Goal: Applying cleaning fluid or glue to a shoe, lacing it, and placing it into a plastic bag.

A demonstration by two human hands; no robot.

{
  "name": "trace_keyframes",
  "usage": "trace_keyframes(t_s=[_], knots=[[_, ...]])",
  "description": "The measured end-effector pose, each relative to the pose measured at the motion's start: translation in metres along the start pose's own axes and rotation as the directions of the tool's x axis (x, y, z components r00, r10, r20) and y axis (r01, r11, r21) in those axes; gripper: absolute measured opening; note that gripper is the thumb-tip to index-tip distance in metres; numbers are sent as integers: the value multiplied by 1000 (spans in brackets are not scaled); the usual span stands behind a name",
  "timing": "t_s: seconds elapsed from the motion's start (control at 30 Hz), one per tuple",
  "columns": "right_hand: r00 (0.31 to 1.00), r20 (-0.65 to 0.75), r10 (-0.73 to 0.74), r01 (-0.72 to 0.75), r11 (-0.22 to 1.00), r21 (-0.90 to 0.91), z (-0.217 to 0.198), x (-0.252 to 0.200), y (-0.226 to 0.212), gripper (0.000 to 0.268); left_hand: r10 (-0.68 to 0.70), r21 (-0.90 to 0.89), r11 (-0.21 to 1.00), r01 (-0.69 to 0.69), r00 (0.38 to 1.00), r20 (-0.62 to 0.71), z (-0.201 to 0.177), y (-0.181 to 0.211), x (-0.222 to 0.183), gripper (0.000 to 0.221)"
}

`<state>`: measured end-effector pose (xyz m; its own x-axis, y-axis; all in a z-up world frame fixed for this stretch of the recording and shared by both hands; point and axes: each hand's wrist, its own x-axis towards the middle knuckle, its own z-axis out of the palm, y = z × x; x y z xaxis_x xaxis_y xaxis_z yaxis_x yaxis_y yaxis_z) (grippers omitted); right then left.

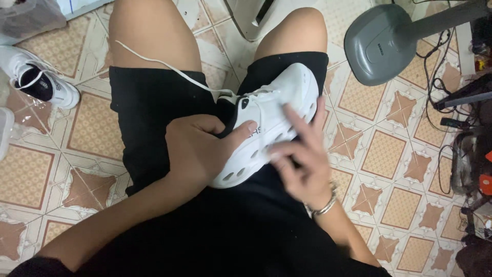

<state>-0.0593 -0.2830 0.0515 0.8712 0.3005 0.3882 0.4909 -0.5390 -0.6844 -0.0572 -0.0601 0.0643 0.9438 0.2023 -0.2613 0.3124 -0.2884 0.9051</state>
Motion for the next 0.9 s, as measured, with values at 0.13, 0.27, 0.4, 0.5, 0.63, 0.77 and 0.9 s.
trace_keyframes(t_s=[0.13,0.27,0.4,0.5,0.63,0.77,0.9], knots=[[996,73,-48,45,998,43,-3,11,-10,10,-4,47,999,3,1000,21,1,4,3,56],[992,0,127,-127,991,33,-1,8,-14,11,-9,53,999,7,1000,25,5,1,-1,57],[998,36,53,-54,998,13,-3,-6,15,10,14,44,999,-15,999,35,4,1,2,54],[979,-68,192,-193,981,-11,-8,0,-2,8,5,49,999,-5,1000,7,4,0,0,58],[987,133,-87,87,996,8,0,-1,-1,3,92,102,991,-90,996,-13,5,-5,3,63],[995,-31,94,-95,995,-23,-4,-8,5,2,30,50,998,-30,1000,8,6,-4,-1,59],[985,168,-34,32,999,16,1,7,-21,5,105,59,993,-103,994,-29,9,-5,-3,54]])
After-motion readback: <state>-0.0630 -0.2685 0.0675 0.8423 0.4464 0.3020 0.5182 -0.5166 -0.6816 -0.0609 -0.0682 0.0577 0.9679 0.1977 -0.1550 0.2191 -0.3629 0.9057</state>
